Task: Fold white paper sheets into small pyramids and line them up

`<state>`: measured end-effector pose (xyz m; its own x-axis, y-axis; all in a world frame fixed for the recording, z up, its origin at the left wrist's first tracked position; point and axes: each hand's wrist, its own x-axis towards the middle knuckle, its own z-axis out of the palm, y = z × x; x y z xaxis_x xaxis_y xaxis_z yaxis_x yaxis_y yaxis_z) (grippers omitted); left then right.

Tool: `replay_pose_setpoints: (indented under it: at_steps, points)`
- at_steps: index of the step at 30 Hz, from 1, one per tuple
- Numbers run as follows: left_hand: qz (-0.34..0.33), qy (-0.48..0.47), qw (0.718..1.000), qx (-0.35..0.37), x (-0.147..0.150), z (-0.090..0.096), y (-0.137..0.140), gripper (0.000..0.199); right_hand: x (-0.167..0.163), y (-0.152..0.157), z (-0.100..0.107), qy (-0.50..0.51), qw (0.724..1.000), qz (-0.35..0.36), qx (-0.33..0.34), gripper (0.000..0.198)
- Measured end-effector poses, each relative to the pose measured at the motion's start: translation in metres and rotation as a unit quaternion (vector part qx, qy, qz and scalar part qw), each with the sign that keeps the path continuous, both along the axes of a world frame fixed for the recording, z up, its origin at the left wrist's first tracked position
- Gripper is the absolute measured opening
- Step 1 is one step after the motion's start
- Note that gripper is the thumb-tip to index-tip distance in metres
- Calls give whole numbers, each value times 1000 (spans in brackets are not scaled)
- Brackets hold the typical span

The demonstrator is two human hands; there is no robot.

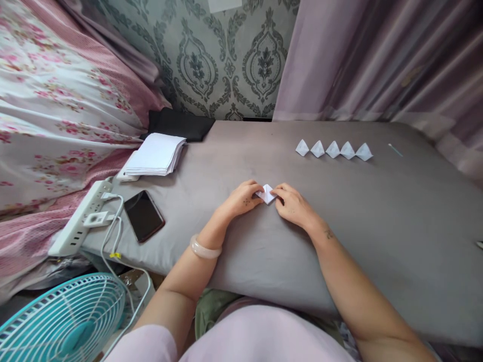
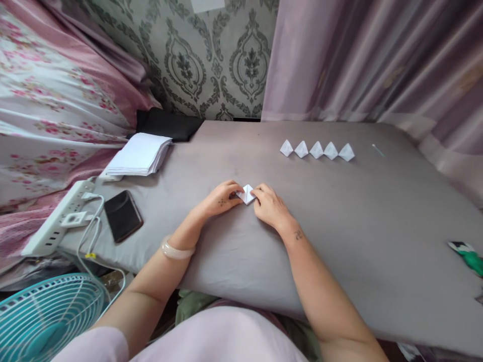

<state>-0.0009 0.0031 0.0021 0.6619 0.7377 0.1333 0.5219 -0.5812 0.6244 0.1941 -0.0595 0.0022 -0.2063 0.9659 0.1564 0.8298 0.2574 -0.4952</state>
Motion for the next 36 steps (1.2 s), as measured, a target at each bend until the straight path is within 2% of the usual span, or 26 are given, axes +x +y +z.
replay_pose_setpoints:
  at_steps: [3,8,14,21,28,32,36]
  points:
    - [-22,7,1000,11,-2,2,1,21,0,-2,4,-2,1000,1,-15,33]
    - [-41,12,999,23,-3,5,0,25,-1,-1,2,6,1000,-10,-14,26]
    - [40,18,999,3,1,5,0,26,-1,4,-2,20,998,-63,-14,25]
    - [112,12,993,-34,6,4,-3,20,-3,8,-7,43,995,-93,0,26]
    - [201,-5,975,-92,13,4,-2,17,-4,14,-10,64,989,-132,5,22]
    - [222,-6,971,-90,16,3,-3,16,-5,17,-14,71,986,-151,11,22]
    - [215,-9,973,-78,17,2,-4,15,-3,20,-15,73,986,-150,12,22]
